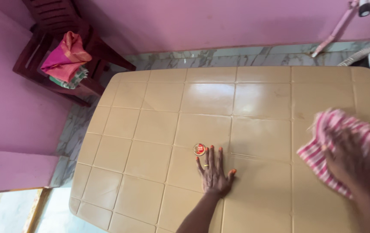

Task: The person folds a garment and then uses a striped cloth to wipe the surface of a plastic table.

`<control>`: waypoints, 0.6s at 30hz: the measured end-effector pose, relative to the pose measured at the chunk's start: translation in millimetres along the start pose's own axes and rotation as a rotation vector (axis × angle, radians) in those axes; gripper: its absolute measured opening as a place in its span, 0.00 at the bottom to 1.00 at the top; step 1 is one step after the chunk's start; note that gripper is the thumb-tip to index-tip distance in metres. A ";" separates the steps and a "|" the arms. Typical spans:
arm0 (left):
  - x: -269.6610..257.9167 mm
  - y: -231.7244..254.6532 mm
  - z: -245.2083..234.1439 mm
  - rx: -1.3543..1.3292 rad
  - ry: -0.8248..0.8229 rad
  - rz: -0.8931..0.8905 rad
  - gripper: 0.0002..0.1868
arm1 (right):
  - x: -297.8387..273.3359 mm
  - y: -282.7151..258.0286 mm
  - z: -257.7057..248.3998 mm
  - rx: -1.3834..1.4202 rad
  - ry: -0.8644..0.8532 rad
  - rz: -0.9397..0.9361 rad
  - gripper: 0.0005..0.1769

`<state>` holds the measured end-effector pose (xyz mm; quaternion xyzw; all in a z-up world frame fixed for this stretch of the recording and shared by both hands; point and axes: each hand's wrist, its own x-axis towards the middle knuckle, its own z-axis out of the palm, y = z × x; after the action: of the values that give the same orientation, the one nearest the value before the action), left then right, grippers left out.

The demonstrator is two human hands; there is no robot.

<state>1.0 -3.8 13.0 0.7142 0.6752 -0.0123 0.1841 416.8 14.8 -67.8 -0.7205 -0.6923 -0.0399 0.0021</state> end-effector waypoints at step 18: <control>14.1 -31.8 56.4 -0.017 0.357 0.120 0.54 | 7.1 -261.5 -76.4 0.359 -0.211 -0.519 0.42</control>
<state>-15.6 -5.4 -51.1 0.7425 0.6534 0.1312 0.0677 152.0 28.3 -4.9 -0.5084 -0.8451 0.1585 0.0473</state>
